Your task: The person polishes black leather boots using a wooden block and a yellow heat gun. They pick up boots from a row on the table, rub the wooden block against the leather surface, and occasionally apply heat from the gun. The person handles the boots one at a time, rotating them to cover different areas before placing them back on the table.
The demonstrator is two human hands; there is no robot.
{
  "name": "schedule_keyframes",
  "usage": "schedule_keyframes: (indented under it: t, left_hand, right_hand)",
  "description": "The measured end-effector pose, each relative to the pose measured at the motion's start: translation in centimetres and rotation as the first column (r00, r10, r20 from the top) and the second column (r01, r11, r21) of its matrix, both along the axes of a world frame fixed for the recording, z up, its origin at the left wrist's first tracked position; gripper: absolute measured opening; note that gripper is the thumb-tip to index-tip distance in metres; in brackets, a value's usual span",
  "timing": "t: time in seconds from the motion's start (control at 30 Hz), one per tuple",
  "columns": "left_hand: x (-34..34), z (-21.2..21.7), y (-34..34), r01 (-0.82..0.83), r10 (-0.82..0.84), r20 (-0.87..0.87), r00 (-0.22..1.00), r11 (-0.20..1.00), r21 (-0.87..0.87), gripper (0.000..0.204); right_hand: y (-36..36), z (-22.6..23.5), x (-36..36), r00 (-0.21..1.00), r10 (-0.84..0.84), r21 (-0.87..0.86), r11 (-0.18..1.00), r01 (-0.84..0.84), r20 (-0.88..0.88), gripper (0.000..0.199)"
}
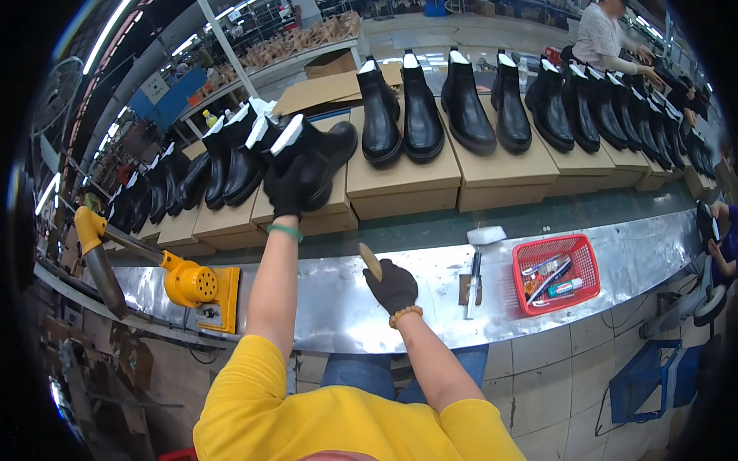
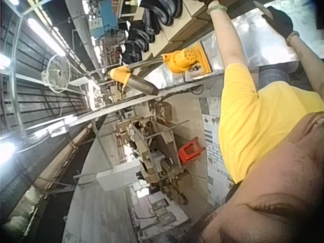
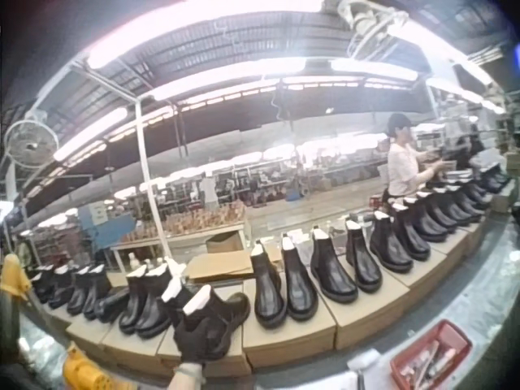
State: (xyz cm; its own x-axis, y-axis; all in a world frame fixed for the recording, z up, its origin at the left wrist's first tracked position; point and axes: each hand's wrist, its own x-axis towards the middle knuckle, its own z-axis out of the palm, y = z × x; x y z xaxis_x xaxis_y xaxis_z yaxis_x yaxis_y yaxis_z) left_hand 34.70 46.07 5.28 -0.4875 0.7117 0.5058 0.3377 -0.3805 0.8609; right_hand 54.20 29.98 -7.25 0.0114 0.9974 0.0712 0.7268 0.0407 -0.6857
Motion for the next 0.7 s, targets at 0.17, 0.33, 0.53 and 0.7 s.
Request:
schedule_keyframes:
  t: [0.17,0.33,0.53,0.7]
  left_hand:
    - [-2.9,0.6,-12.0,0.131,-0.133,0.065,0.989,0.991,0.038,0.029]
    - [-7.6,1.6,-21.4,0.275,-0.250,0.203,0.947,0.955,-0.107,0.028]
    - [-8.9,5.3,-26.3,0.361,-0.457,-0.037,0.889,0.747,-0.559,0.024]
    - [-7.5,8.1,-24.3,0.446,-0.622,-0.119,0.774,0.669,-0.595,0.029]
  right_hand:
    - [0.1,-0.8,0.2,0.993,-0.050,0.101,0.993,0.062,-0.110,0.033]
    - [0.5,-2.7,0.0,0.914,-0.257,0.236,0.911,0.337,-0.315,0.031]
    - [0.1,-1.5,0.3,0.915,-0.124,0.219,0.950,0.221,-0.385,0.045]
    - [-3.3,8.9,0.7,0.452,0.148,0.040,0.970,-0.240,-0.880,0.050]
